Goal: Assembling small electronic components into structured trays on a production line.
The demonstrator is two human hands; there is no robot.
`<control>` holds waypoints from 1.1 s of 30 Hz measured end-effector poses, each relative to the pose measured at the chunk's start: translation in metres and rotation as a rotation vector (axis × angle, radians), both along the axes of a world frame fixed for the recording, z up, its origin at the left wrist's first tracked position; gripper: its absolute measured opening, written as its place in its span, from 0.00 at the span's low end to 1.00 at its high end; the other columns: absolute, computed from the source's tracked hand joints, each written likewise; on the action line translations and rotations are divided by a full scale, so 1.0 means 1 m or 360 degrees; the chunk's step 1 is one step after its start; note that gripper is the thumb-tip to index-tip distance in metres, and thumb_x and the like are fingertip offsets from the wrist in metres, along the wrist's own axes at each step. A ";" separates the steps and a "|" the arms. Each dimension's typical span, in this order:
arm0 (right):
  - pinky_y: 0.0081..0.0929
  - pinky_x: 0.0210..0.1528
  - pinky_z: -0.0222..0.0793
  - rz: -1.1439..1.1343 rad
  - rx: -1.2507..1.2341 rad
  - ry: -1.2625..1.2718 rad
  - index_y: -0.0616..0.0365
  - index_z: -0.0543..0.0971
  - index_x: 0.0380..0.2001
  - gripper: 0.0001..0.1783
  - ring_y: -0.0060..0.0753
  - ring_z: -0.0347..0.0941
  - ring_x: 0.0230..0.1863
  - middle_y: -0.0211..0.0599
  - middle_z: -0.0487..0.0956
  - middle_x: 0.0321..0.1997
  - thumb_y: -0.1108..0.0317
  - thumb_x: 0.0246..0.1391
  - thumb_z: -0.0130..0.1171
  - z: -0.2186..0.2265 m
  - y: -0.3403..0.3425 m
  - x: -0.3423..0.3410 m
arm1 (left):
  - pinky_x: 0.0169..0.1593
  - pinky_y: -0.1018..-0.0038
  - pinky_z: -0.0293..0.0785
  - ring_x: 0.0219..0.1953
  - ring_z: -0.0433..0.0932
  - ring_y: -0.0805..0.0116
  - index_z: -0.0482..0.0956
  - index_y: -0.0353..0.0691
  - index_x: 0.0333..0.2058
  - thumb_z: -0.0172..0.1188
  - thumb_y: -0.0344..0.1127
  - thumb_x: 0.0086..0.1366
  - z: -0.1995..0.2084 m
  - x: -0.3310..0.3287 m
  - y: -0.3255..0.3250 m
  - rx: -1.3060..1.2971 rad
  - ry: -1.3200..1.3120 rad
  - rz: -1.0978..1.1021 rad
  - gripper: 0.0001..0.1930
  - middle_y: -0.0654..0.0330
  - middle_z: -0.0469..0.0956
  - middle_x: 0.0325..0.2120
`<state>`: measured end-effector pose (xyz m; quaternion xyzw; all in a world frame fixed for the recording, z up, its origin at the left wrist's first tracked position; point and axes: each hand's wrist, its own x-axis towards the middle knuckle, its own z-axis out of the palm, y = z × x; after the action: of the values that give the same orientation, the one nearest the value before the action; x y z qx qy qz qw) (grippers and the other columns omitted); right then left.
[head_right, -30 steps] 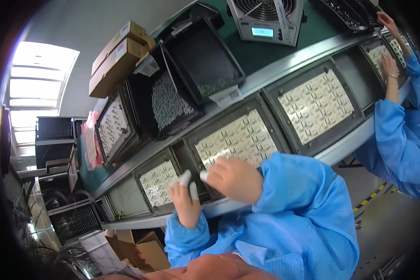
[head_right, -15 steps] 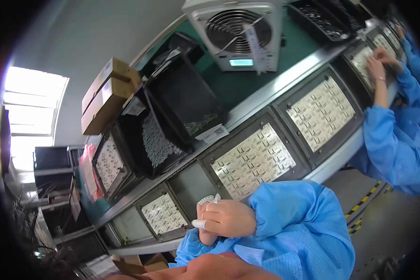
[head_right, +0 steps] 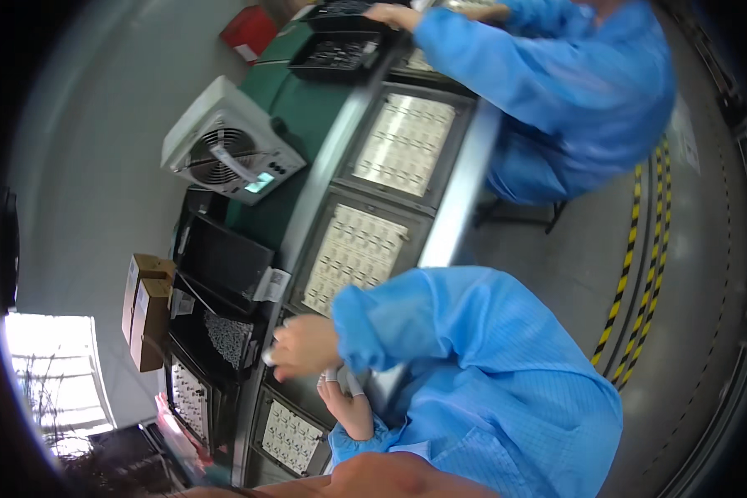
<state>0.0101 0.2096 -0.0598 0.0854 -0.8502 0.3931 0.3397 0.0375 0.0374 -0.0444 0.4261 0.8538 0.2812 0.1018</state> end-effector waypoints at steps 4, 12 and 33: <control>0.42 0.32 0.70 -0.0295 -0.0402 0.0229 0.56 0.78 0.38 0.18 0.47 0.73 0.32 0.40 0.77 0.31 0.50 0.62 0.55 0.016 0.017 0.007 | 0.56 0.56 0.65 0.52 0.70 0.45 0.75 0.32 0.55 0.57 0.27 0.64 -0.001 0.031 -0.012 0.0108 0.0375 0.0048 0.20 0.45 0.75 0.48; 0.38 0.30 0.68 -0.0298 -0.0347 0.0646 0.57 0.82 0.36 0.07 0.42 0.74 0.31 0.38 0.76 0.31 0.66 0.59 0.58 -0.049 -0.037 0.229 | 0.54 0.54 0.67 0.49 0.73 0.46 0.77 0.30 0.52 0.53 0.32 0.69 -0.017 0.038 -0.010 0.0276 0.0930 -0.0032 0.16 0.43 0.74 0.48; 0.44 0.56 0.71 -0.0591 -0.0775 -0.2700 0.53 0.81 0.48 0.22 0.51 0.77 0.52 0.45 0.82 0.48 0.51 0.57 0.57 -0.585 -0.033 0.297 | 0.55 0.51 0.64 0.50 0.72 0.44 0.75 0.29 0.53 0.48 0.36 0.71 -0.020 0.045 0.007 -0.0046 0.1203 0.0343 0.19 0.43 0.76 0.48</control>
<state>0.3071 0.1764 -0.6444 -0.4463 -0.7084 0.4321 -0.3351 0.0829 0.0443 -0.0642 0.4061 0.8748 0.1014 -0.2439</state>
